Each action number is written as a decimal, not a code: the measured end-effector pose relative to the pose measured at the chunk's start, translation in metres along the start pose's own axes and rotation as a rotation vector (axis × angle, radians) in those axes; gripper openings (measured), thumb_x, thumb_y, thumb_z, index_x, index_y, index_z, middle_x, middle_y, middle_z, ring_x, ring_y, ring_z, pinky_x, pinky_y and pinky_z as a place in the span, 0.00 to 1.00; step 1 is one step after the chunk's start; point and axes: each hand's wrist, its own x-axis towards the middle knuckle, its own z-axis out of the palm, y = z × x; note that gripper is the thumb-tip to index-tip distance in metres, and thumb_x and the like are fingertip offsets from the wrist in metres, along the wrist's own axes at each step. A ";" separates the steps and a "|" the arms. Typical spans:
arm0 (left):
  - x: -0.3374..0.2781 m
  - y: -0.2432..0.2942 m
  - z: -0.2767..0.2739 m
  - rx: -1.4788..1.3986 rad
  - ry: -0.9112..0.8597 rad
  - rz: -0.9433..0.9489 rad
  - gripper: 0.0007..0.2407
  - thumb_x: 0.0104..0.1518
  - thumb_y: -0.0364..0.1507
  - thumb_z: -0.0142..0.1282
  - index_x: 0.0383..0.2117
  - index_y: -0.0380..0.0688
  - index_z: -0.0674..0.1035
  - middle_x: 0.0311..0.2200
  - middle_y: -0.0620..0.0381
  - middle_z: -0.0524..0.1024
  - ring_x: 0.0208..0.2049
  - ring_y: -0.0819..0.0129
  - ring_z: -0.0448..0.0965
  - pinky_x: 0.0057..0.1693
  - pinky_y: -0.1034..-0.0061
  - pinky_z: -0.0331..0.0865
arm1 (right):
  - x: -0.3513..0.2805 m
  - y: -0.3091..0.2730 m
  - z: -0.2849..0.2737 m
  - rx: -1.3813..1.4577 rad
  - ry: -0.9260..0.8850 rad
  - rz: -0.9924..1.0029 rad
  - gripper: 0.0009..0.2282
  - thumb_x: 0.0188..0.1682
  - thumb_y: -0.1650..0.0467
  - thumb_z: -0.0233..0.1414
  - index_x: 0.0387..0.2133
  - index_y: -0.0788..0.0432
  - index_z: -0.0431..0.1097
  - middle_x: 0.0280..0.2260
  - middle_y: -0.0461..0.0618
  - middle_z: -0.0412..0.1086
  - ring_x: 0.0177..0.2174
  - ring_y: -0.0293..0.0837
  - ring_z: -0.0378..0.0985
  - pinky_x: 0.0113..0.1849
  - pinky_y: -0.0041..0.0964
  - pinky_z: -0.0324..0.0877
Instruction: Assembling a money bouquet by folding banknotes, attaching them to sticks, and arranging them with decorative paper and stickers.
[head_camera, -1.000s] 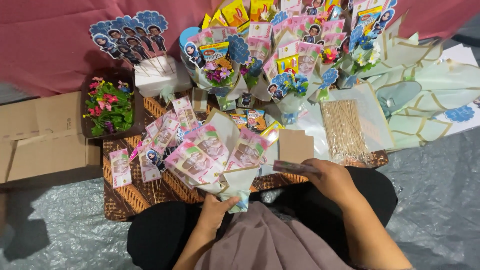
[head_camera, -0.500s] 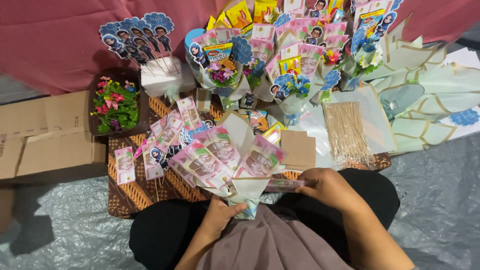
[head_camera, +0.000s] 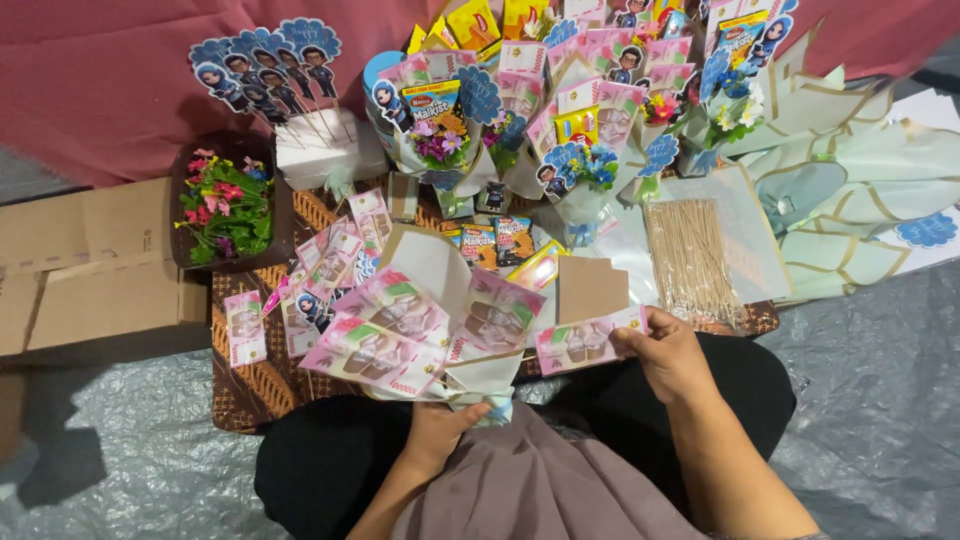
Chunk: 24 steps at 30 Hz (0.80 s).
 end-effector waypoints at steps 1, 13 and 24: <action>0.000 0.003 0.002 0.107 -0.007 0.084 0.22 0.45 0.15 0.68 0.50 0.32 0.77 0.40 0.49 0.83 0.38 0.64 0.83 0.48 0.73 0.76 | 0.000 0.003 0.004 0.050 0.034 0.005 0.12 0.45 0.83 0.56 0.43 0.75 0.72 0.30 0.59 0.74 0.27 0.43 0.75 0.32 0.30 0.71; -0.005 0.023 0.013 0.248 0.045 0.107 0.08 0.48 0.18 0.68 0.34 0.29 0.85 0.31 0.51 0.87 0.30 0.70 0.83 0.39 0.79 0.77 | -0.016 -0.013 0.041 -0.169 0.144 -0.163 0.08 0.47 0.80 0.58 0.40 0.72 0.75 0.31 0.54 0.76 0.30 0.37 0.75 0.35 0.26 0.72; -0.003 0.016 0.009 -0.126 -0.015 0.050 0.21 0.48 0.13 0.66 0.50 0.30 0.75 0.40 0.45 0.82 0.37 0.62 0.83 0.46 0.73 0.79 | -0.014 -0.014 0.049 -0.237 0.090 -0.140 0.09 0.43 0.80 0.61 0.37 0.72 0.76 0.28 0.54 0.77 0.28 0.38 0.76 0.34 0.26 0.72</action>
